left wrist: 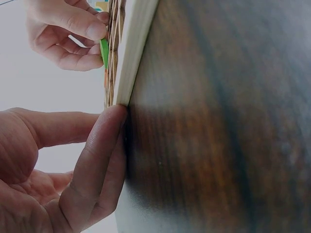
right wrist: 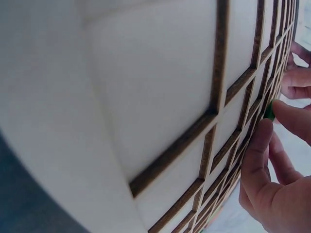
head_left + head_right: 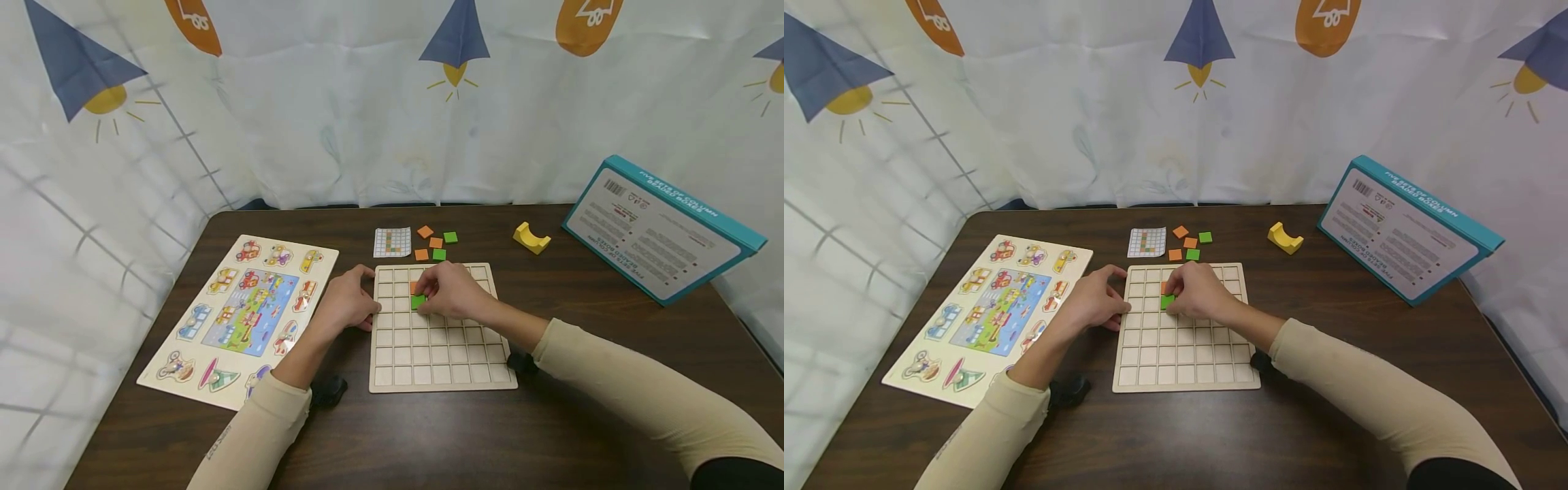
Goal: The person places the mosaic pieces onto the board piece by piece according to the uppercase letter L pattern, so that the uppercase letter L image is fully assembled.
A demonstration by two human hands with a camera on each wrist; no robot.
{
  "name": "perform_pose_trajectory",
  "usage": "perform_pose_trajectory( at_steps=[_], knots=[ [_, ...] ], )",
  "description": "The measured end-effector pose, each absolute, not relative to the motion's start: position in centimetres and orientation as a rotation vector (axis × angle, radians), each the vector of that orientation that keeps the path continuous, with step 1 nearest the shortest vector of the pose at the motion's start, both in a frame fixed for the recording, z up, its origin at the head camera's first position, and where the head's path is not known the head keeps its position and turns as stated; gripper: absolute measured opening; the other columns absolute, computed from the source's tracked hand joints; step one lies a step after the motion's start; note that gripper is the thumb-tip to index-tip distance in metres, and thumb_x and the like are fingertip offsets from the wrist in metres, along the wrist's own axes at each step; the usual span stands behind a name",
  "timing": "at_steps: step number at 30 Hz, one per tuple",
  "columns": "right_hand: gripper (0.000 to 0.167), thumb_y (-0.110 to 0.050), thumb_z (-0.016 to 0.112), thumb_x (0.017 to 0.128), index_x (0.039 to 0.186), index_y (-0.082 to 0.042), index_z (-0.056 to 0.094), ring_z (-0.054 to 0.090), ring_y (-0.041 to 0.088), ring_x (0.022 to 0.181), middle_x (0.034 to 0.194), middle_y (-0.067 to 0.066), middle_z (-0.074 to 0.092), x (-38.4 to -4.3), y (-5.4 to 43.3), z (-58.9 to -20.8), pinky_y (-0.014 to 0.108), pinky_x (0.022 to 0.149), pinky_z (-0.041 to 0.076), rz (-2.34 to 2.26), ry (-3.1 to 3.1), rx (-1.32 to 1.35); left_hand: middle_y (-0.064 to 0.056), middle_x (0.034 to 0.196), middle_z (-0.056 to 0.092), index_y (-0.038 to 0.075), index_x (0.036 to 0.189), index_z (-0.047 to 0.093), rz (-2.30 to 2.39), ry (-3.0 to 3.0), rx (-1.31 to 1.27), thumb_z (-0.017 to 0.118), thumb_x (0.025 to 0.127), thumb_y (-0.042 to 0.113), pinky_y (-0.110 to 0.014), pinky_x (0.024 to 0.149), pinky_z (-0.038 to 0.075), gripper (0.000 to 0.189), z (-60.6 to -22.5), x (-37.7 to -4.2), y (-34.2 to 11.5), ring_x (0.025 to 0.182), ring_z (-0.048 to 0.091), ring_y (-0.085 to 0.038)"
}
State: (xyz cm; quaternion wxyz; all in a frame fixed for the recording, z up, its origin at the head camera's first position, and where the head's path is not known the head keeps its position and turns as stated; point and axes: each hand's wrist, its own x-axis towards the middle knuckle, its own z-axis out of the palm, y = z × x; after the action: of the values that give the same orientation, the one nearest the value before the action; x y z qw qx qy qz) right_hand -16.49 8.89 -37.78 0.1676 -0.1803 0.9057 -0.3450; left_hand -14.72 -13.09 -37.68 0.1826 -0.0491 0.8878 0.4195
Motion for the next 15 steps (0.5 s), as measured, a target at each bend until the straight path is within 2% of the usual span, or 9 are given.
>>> perform_pose_trajectory(
  at_steps=[15],
  knots=[
    [0.020, -0.009, 0.089, 0.078, 0.094, -0.008, 0.078, 0.062, 0.015, 0.081, 0.085, 0.001, 0.069, -16.45, 8.90, -37.77, 0.026, 0.074, 0.054, -1.000, 2.566, -0.520, -0.017, 0.085, 0.072, 0.004, 0.146, 0.050, 1.203, 2.503, -0.123, 0.072, 0.087, -0.003, -0.035, 0.051, 0.064, 0.063, -37.69, -14.67, -13.12, 0.052, 0.070, -0.019]
  ],
)
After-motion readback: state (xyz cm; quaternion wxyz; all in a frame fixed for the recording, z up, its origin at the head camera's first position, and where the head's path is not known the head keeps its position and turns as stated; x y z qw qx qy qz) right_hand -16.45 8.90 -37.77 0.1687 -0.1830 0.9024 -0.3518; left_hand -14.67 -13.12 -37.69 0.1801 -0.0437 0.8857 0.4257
